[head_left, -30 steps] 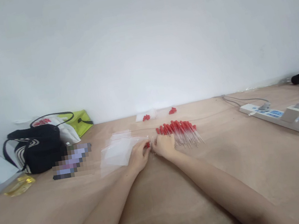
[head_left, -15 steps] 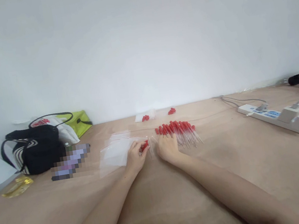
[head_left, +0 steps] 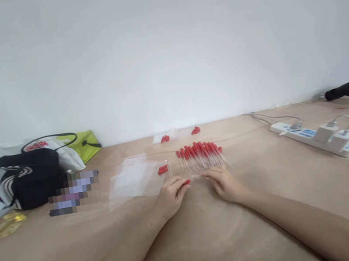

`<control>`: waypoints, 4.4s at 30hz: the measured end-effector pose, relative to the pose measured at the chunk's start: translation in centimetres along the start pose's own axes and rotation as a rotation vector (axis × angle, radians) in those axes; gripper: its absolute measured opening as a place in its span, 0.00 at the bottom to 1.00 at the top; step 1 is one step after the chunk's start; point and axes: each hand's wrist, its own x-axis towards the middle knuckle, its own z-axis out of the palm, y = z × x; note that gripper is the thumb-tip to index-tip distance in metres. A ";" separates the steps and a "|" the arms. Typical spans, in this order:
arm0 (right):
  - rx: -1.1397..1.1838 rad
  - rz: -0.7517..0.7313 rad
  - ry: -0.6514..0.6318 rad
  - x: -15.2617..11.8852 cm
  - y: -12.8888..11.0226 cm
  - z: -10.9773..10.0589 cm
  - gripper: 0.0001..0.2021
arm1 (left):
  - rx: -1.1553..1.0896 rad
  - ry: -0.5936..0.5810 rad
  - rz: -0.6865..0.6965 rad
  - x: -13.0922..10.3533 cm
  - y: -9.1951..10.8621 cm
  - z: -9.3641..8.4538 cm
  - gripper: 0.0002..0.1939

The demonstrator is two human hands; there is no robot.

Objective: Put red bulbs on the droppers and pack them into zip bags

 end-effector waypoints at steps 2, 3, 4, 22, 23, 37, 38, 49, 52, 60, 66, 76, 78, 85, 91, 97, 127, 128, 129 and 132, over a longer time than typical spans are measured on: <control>0.015 -0.003 -0.015 0.2 -0.3 0.2 0.16 | 0.000 -0.002 0.000 0.0 0.0 0.1 0.10; 0.015 -0.003 -0.020 0.3 -0.4 0.4 0.15 | -0.001 0.001 -0.001 0.0 0.0 0.1 0.09; 0.013 -0.003 -0.025 0.4 -0.5 0.4 0.15 | -0.002 0.005 -0.003 0.0 0.0 0.1 0.09; -0.169 -0.085 -0.123 0.8 -0.1 -0.2 0.11 | 0.004 -0.137 0.092 -0.1 0.0 -0.1 0.11; -0.196 -0.080 -0.131 0.8 -0.2 -0.2 0.11 | 0.013 -0.147 0.088 -0.2 0.0 -0.1 0.11; -0.142 -0.006 -0.140 0.6 -1.7 0.4 0.11 | 0.108 -0.152 0.196 -0.1 0.1 0.2 0.10; -0.142 -0.005 -0.143 0.6 -1.8 0.5 0.12 | 0.116 -0.158 0.206 -0.1 0.1 0.2 0.10; -0.221 0.005 -0.141 0.9 -3.1 0.2 0.10 | 0.273 -0.192 0.287 0.6 0.3 -1.1 0.13; -0.299 0.024 -0.145 1.6 -3.4 0.0 0.09 | 0.357 -0.073 0.231 0.8 -0.5 -1.6 0.12; -0.237 0.480 0.019 6.5 -1.5 2.1 0.10 | 0.478 0.178 -0.201 0.0 -6.3 -2.2 0.15; -0.357 0.639 0.067 9.7 -0.9 4.3 0.09 | 0.455 0.060 -0.273 -0.3 -7.4 -1.9 0.16; -0.450 0.575 -0.013 10.1 -1.1 4.8 0.10 | 0.312 0.018 -0.248 0.1 -6.4 -2.1 0.14; -0.434 0.504 0.000 10.0 -1.8 5.1 0.10 | 0.273 0.035 -0.236 0.2 -6.3 -2.1 0.13; -0.438 0.519 -0.110 10.8 -4.0 6.5 0.12 | 0.232 0.089 -0.213 0.3 -5.9 -2.0 0.12; -0.435 0.534 -0.114 11.4 -4.6 6.9 0.12 | 0.245 0.101 -0.224 0.3 -6.2 -1.9 0.11; -0.439 0.543 -0.121 11.6 -4.3 7.5 0.12 | 0.243 0.152 -0.253 0.3 -6.1 -2.0 0.11; -0.045 -0.017 0.009 0.2 -1.0 0.2 0.11 | 0.119 0.001 -0.052 0.1 0.8 0.1 0.10; -0.048 -0.012 0.005 0.2 -1.0 0.3 0.10 | 0.112 -0.002 -0.050 0.1 0.9 0.1 0.10; -0.046 -0.009 -0.001 0.2 -1.0 0.3 0.10 | 0.105 -0.004 -0.048 0.1 0.9 0.1 0.10; -0.020 -0.012 -0.017 0.1 -0.8 0.4 0.10 | 0.089 -0.005 -0.038 0.1 1.0 0.0 0.11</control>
